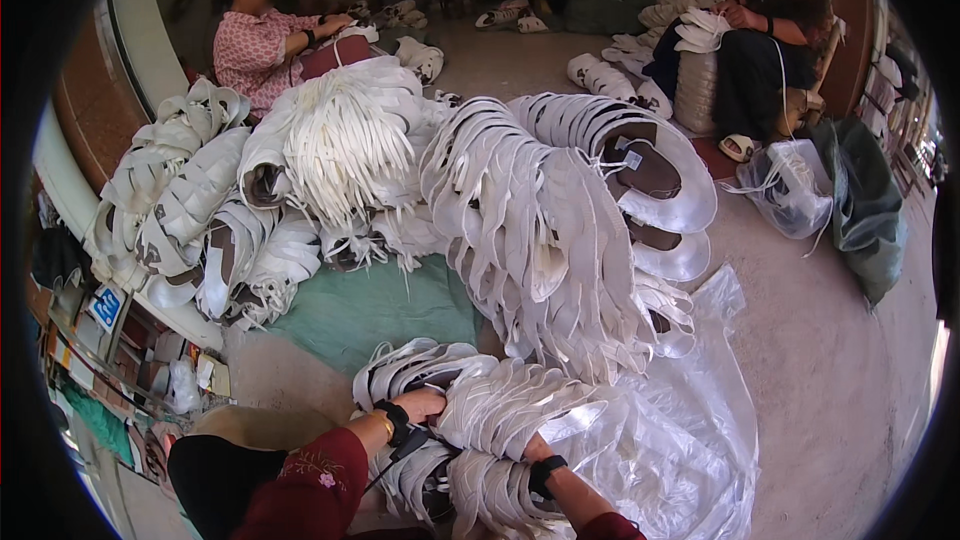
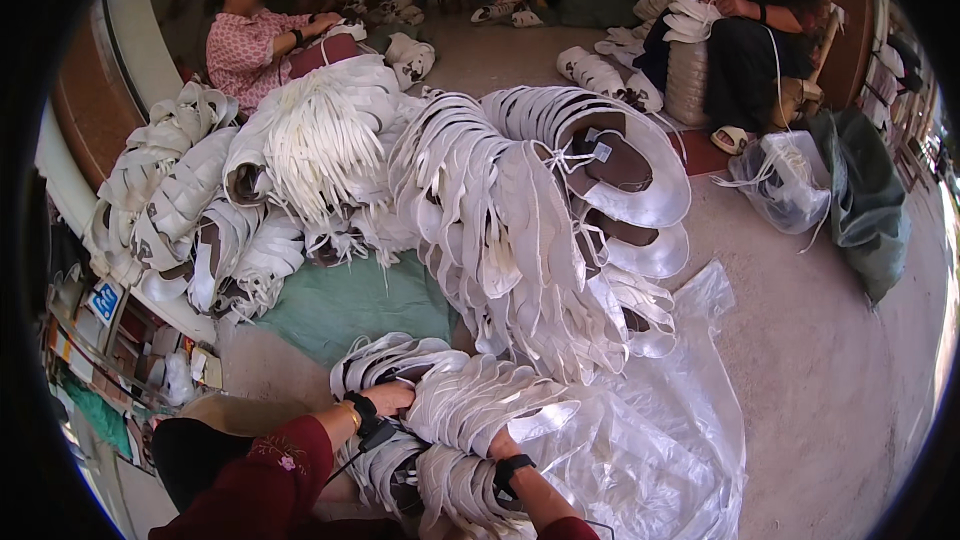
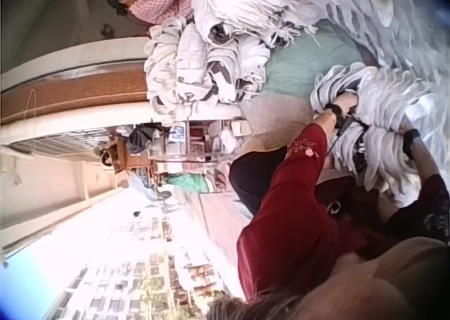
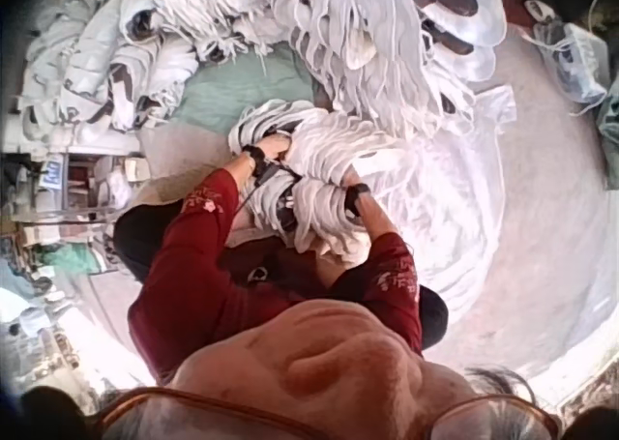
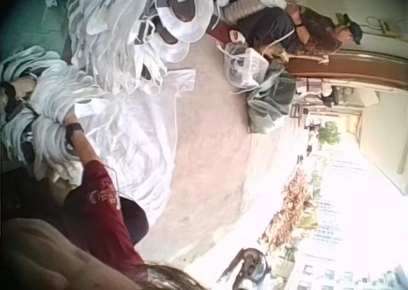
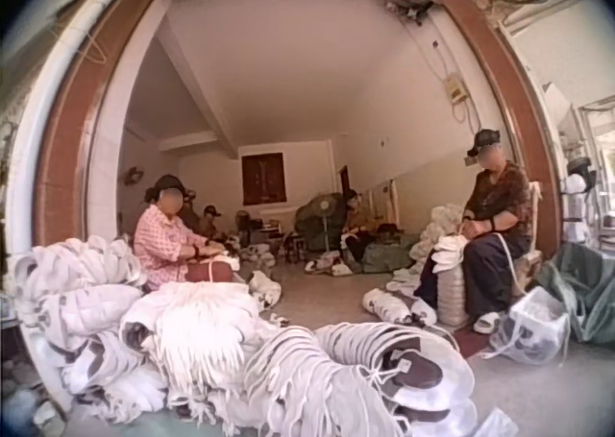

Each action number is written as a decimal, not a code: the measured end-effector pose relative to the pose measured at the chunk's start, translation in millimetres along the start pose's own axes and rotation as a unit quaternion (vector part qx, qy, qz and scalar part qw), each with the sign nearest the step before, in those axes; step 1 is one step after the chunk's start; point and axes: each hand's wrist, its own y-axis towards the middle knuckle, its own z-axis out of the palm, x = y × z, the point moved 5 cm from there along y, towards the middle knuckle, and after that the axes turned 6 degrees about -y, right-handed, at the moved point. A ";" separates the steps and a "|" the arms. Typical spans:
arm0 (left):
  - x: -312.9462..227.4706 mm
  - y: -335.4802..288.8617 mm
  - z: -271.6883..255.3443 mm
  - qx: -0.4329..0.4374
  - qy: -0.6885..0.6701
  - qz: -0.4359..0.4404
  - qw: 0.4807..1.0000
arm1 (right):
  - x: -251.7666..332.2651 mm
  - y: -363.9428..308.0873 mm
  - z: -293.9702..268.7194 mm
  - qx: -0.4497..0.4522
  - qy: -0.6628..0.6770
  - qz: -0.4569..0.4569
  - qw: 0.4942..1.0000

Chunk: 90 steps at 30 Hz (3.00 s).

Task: The worker is lacing and then stacking shoe uppers in a shoe manufacturing environment.

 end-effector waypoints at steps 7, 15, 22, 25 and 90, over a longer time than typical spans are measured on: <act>3.4 20.5 -7.5 -0.017 -0.097 0.129 0.987 | 9.9 -1.0 4.0 -0.054 0.085 0.001 0.995; 30.3 5.1 13.7 -0.121 -0.451 -0.296 0.833 | 24.4 16.2 12.3 -0.046 0.002 -0.092 0.995; 24.8 32.5 19.0 -0.160 -0.436 -0.346 0.815 | -25.7 30.3 23.0 -0.115 0.514 -0.022 0.850; 17.3 32.5 10.9 -0.177 -0.402 -0.390 0.809 | -17.5 32.8 17.5 -0.109 0.571 0.002 0.814; -45.7 -64.8 -71.3 -0.379 -0.443 -0.321 0.747 | -174.1 18.1 15.2 -0.073 0.348 0.008 0.934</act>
